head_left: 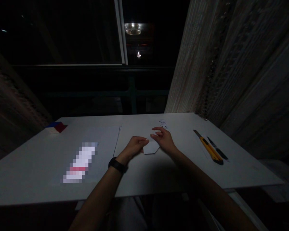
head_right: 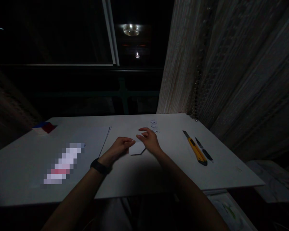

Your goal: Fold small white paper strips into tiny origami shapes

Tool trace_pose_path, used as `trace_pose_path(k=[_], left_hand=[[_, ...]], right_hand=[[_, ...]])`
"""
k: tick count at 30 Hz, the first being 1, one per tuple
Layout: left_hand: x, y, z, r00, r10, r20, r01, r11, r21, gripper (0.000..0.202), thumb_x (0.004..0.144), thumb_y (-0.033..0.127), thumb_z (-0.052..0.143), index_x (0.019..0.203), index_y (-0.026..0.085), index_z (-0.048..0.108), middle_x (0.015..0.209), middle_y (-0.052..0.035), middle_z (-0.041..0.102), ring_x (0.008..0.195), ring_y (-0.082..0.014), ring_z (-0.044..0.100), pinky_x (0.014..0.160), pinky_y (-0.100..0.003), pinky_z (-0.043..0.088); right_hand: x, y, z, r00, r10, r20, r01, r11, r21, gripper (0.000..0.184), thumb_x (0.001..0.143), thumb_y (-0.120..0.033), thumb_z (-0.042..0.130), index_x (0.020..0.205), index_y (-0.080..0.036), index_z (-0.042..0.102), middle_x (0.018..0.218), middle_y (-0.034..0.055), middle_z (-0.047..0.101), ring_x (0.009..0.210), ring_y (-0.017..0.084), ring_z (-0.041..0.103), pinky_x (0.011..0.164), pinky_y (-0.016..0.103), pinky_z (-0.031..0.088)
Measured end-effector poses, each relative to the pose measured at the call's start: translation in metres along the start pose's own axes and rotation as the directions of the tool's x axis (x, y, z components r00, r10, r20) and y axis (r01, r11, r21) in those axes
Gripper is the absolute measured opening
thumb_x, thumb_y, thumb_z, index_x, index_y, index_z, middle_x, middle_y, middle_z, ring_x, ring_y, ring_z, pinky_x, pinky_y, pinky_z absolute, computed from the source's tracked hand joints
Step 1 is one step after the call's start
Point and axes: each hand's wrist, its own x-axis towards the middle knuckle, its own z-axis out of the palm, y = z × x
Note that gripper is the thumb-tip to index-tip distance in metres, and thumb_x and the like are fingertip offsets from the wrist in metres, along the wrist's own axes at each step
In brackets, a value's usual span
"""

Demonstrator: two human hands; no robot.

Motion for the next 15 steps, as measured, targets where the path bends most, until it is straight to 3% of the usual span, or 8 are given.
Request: trace_pose_path(k=[4,7,12,15], left_hand=[[0.007,-0.003,-0.003,0.978,0.05,-0.202,-0.076,0.99,-0.122,0.031,0.064,0.036,0.068,0.078,0.008,0.065,0.064,-0.0041,0.063,0.056,-0.0118,0.056,0.052,-0.022,0.044],[0.01,-0.005,-0.004,0.951,0.063,-0.303,-0.118,0.979,-0.167,0.037,0.063,0.035,0.069,0.087,0.008,0.064,0.067,-0.005,0.065,0.058,-0.0128,0.058,0.054,-0.024,0.046],[0.006,0.001,0.0,0.956,0.043,-0.291,-0.118,0.963,-0.244,0.056,0.062,0.031,0.071,0.112,0.013,0.056,0.07,-0.0053,0.067,0.061,-0.0146,0.06,0.057,-0.028,0.049],[0.002,0.006,0.003,0.964,0.034,-0.263,-0.104,0.961,-0.257,0.049,0.06,0.029,0.073,0.105,0.011,0.061,0.077,-0.0085,0.068,0.066,-0.016,0.062,0.061,-0.029,0.05]], right_hand=[[0.001,0.004,0.003,0.994,0.104,-0.029,-0.097,0.979,0.179,0.058,0.059,-0.033,0.07,0.109,-0.023,0.043,0.089,0.0026,0.058,0.07,0.015,0.06,0.06,0.029,0.05],[-0.001,0.004,0.006,0.969,0.245,-0.028,-0.224,0.922,0.315,0.07,0.057,-0.032,0.073,0.114,-0.027,0.034,0.094,0.003,0.056,0.076,0.018,0.061,0.06,0.034,0.053],[-0.006,-0.003,0.01,0.957,0.29,0.027,-0.276,0.871,0.405,0.054,0.058,-0.033,0.072,0.103,-0.022,0.045,0.081,0.0038,0.063,0.07,0.019,0.062,0.059,0.035,0.054],[-0.005,-0.002,0.009,0.96,0.28,-0.025,-0.252,0.896,0.365,0.04,0.056,-0.034,0.073,0.087,-0.018,0.052,0.071,0.0035,0.064,0.062,0.017,0.061,0.056,0.03,0.052]])
